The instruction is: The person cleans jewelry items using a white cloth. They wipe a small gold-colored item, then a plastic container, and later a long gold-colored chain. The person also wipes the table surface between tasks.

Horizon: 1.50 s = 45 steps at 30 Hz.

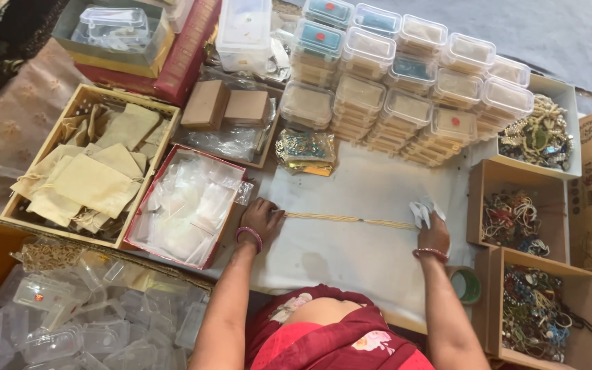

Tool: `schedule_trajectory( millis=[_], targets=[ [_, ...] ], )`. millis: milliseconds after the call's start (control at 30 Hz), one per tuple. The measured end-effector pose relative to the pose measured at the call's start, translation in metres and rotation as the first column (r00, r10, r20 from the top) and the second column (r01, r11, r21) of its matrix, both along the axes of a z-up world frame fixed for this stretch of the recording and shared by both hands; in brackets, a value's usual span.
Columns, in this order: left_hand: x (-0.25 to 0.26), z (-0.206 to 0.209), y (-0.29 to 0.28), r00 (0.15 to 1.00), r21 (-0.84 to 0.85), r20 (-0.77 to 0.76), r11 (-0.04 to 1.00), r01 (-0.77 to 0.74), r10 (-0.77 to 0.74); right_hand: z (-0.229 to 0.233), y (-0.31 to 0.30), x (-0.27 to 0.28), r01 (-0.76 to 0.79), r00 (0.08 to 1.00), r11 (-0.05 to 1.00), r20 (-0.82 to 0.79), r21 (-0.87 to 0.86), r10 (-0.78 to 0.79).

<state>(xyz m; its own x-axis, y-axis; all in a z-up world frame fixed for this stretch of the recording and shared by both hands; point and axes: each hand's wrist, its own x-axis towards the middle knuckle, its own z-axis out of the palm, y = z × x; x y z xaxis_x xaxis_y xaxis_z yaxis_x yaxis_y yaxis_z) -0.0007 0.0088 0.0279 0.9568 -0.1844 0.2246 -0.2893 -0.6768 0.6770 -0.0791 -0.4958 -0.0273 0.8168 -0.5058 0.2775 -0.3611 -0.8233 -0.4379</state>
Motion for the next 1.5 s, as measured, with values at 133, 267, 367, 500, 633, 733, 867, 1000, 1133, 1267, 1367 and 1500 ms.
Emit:
schedule_trajectory(
  millis=[133,267,367,500,633,733,867,1000,1133,1267,1367,1500],
  targets=[
    [0.004,-0.019,0.004,1.0,-0.092,0.015,0.996,0.001,0.001,0.031,0.098,0.029,-0.328,0.914,0.941,0.223,-0.084,0.338],
    [0.0,-0.019,0.007,0.999,-0.174,0.017,0.984,0.033,-0.031,0.059,0.199,0.035,-0.659,0.742,0.738,0.037,-0.148,0.67],
    [0.0,-0.018,0.009,0.999,-0.153,0.034,0.987,0.038,-0.033,0.057,0.218,0.031,-0.762,0.643,0.63,-0.06,-0.152,0.763],
    [-0.002,-0.019,0.006,0.998,-0.122,0.036,0.991,0.054,-0.05,0.038,0.171,0.017,-0.757,0.652,0.62,-0.177,-0.205,0.738],
    [-0.002,-0.023,0.004,0.996,-0.096,0.049,0.992,0.081,-0.076,0.027,0.084,-0.004,-0.657,0.753,0.728,-0.124,-0.198,0.646],
    [-0.001,-0.023,0.004,0.996,-0.085,0.064,0.994,0.067,-0.061,0.024,0.04,-0.014,-0.45,0.893,0.864,-0.108,-0.224,0.437],
    [-0.001,-0.013,0.004,0.994,-0.096,0.098,0.993,0.067,-0.057,0.001,0.031,-0.001,-0.198,0.98,0.965,-0.04,-0.172,0.194],
    [-0.002,-0.012,0.004,0.996,-0.109,0.08,0.993,0.049,-0.04,0.003,0.115,0.026,-0.46,0.864,0.872,0.141,-0.165,0.483],
    [-0.005,-0.005,0.003,0.995,-0.118,0.092,0.991,0.056,-0.045,0.053,0.207,0.019,-0.804,0.582,0.591,0.125,-0.059,0.804],
    [-0.003,-0.009,0.006,0.994,-0.082,0.091,0.994,0.074,-0.067,0.058,0.192,0.002,-0.795,0.6,0.588,-0.047,-0.152,0.799],
    [0.0,-0.022,0.006,0.995,-0.058,0.072,0.995,0.076,-0.072,0.032,0.128,-0.011,-0.69,0.709,0.696,0.01,-0.197,0.705],
    [0.001,-0.03,0.004,0.994,-0.007,0.084,0.997,0.073,-0.072,0.012,0.041,-0.025,-0.383,0.922,0.862,-0.078,-0.331,0.379]
  ],
)
